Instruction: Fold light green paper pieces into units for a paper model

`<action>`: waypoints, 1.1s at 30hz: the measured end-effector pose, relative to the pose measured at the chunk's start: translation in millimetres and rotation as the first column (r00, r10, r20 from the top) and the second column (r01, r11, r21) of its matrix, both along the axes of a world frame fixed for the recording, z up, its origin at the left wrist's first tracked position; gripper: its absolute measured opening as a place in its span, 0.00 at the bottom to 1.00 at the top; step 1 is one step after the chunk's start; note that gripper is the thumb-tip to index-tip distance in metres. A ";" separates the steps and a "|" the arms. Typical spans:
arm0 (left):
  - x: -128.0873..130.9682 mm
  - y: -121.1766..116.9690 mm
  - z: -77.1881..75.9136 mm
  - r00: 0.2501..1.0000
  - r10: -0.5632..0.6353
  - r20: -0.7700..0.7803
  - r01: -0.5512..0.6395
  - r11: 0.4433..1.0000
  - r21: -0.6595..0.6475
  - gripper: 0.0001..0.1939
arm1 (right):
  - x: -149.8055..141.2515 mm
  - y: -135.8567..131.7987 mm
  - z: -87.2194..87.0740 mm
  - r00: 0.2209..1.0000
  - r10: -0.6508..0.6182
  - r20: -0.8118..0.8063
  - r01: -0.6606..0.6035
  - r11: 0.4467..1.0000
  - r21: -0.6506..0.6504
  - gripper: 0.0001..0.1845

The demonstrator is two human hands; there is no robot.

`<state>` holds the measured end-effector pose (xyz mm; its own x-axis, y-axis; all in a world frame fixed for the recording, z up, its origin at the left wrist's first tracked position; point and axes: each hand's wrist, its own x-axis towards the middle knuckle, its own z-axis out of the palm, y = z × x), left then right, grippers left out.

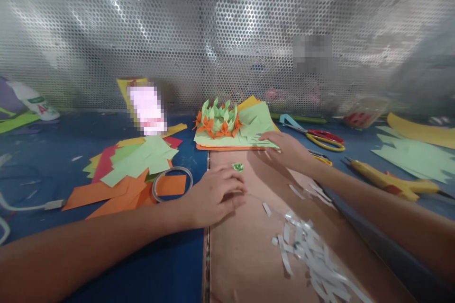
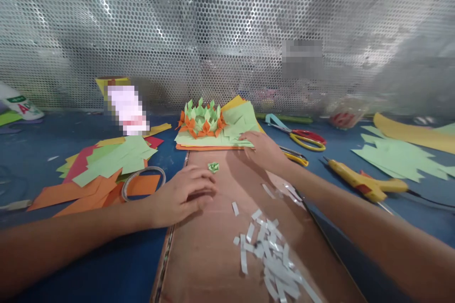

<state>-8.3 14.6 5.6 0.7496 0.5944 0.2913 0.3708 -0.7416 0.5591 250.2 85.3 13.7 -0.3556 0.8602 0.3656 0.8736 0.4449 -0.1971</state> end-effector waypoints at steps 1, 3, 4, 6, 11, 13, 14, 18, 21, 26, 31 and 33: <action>0.6 -0.8 0.6 0.998 -0.027 -0.049 0.029 0.999 0.027 0.14 | 2.2 10.7 1.6 0.998 0.004 0.056 -0.005 1.000 0.017 0.15; 2.0 -1.6 -0.2 0.992 0.000 -0.129 0.006 0.999 0.046 0.20 | 3.2 30.7 3.4 0.988 0.004 0.155 -0.011 0.999 0.044 0.16; 2.6 -1.7 -1.1 0.986 0.037 -0.163 -0.029 0.998 0.048 0.23 | 2.2 39.8 3.3 0.980 -0.004 0.197 -0.006 0.999 0.052 0.16; 3.3 -1.8 -2.7 0.970 0.107 -0.216 -0.099 0.994 0.047 0.29 | -1.5 55.3 1.2 0.964 -0.034 0.265 0.019 0.998 0.058 0.17; 2.5 -2.2 -3.4 0.958 0.160 -0.237 -0.159 0.987 0.024 0.35 | -7.3 76.9 -7.9 0.931 -0.089 0.354 0.090 0.996 0.012 0.16; 1.7 -2.0 -4.0 0.961 0.155 -0.228 -0.156 0.988 0.016 0.36 | -5.6 78.3 -9.0 0.928 -0.088 0.361 0.097 0.995 -0.006 0.16; 1.4 -1.8 -4.6 0.964 0.148 -0.221 -0.148 0.989 0.014 0.35 | -4.2 77.9 -8.8 0.929 -0.084 0.360 0.095 0.995 -0.014 0.16; 1.1 -0.3 -7.7 0.973 0.137 -0.184 -0.135 0.991 0.019 0.31 | 3.2 75.7 -2.7 0.941 -0.068 0.331 0.087 0.995 -0.043 0.16; 1.7 0.4 -7.7 0.978 0.139 -0.154 -0.136 0.990 0.031 0.27 | 9.7 81.4 5.5 0.956 -0.098 0.276 0.117 0.992 -0.052 0.16; 2.0 -0.2 -4.6 0.978 0.162 -0.130 -0.161 0.987 0.020 0.25 | 20.5 101.9 11.6 0.962 -0.200 0.187 0.229 0.962 -0.149 0.14; 1.2 -0.2 -4.4 0.980 0.159 -0.123 -0.160 0.987 0.005 0.23 | 20.3 111.2 4.4 0.960 -0.244 0.138 0.276 0.910 -0.309 0.16; 1.2 0.0 -4.8 0.981 0.156 -0.118 -0.157 0.988 0.004 0.23 | 16.0 111.7 4.4 0.958 -0.263 0.117 0.288 0.889 -0.356 0.16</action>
<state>-7.1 14.6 0.8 0.6760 0.7083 0.2036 0.5452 -0.6665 0.5085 266.2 197.1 18.1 -0.0967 0.9953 -0.0092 0.9667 0.0917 -0.2388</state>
